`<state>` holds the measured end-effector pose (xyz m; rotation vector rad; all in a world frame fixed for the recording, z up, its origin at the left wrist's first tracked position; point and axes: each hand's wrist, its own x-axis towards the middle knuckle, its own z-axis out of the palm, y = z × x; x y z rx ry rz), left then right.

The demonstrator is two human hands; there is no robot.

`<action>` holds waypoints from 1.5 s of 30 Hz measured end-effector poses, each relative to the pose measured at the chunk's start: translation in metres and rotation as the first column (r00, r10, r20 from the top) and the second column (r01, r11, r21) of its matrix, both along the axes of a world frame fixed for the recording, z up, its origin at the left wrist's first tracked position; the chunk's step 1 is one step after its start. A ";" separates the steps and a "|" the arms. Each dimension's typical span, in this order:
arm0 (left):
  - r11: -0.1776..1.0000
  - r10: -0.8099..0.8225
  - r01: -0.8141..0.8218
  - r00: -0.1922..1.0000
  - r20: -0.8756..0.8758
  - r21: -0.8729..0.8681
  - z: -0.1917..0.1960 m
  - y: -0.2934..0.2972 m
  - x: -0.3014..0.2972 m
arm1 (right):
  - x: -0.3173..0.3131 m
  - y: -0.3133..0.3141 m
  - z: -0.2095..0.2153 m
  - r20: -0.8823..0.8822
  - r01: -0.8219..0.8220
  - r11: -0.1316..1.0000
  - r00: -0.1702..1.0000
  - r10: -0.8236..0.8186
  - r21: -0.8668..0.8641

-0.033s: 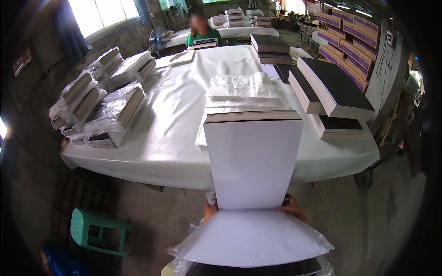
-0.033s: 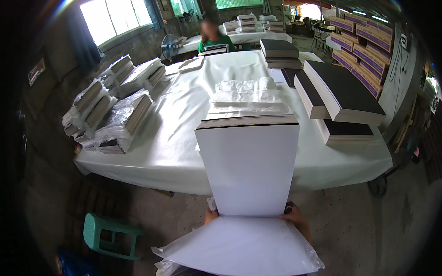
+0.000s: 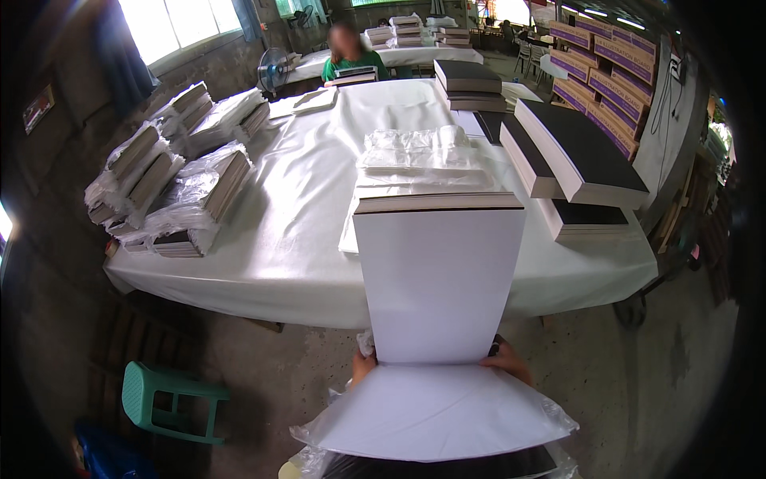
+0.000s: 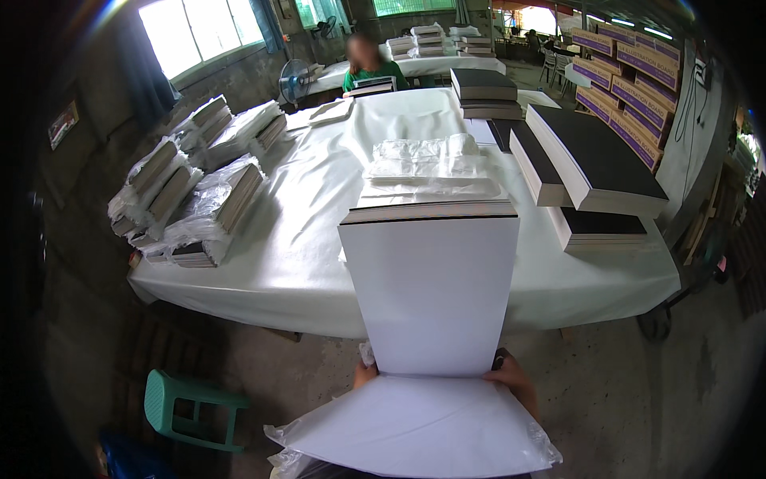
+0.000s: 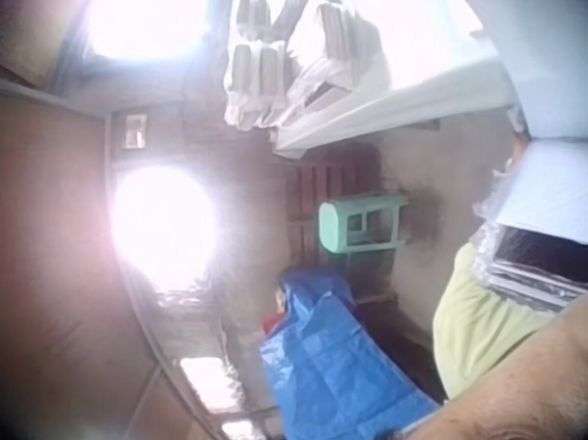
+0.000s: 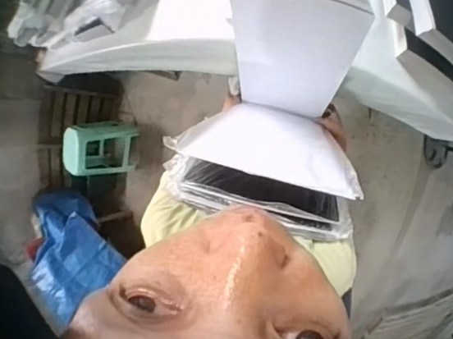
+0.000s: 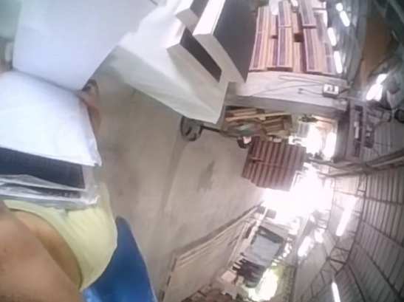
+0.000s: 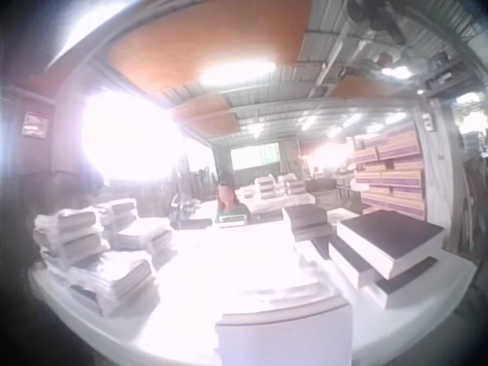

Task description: The person places a large black book into a clear plastic bag by hand, pulling the bag over the book and folding the plastic.

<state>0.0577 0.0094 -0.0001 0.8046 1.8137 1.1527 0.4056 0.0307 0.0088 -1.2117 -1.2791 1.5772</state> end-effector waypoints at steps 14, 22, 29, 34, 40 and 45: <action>0.959 -0.267 0.282 0.891 -0.368 -0.013 -0.001 0.020 -0.023 | 0.013 0.014 0.028 0.324 -0.241 0.970 0.915 0.240 -0.037; 0.995 0.097 -0.060 0.456 -0.885 0.078 0.168 0.037 -0.096 | 0.062 0.028 0.157 0.417 -0.270 0.942 0.893 0.168 0.200; 0.605 -0.138 0.224 0.975 -0.177 0.764 0.322 0.021 -0.015 | -0.021 0.023 0.291 0.377 -0.390 0.686 0.909 0.180 0.614; 0.384 -0.546 0.388 0.827 -0.132 0.838 0.343 0.022 0.056 | -0.104 0.003 0.328 0.284 -0.300 0.424 0.953 0.101 0.854; 0.165 -0.806 0.055 0.583 0.103 0.985 0.372 0.017 0.073 | -0.139 -0.011 0.297 0.173 -0.250 0.636 0.968 0.183 0.730; 0.163 -0.595 -0.174 0.768 0.237 0.971 0.397 0.035 0.046 | -0.123 -0.008 0.291 -0.018 0.024 0.636 1.000 -0.016 0.771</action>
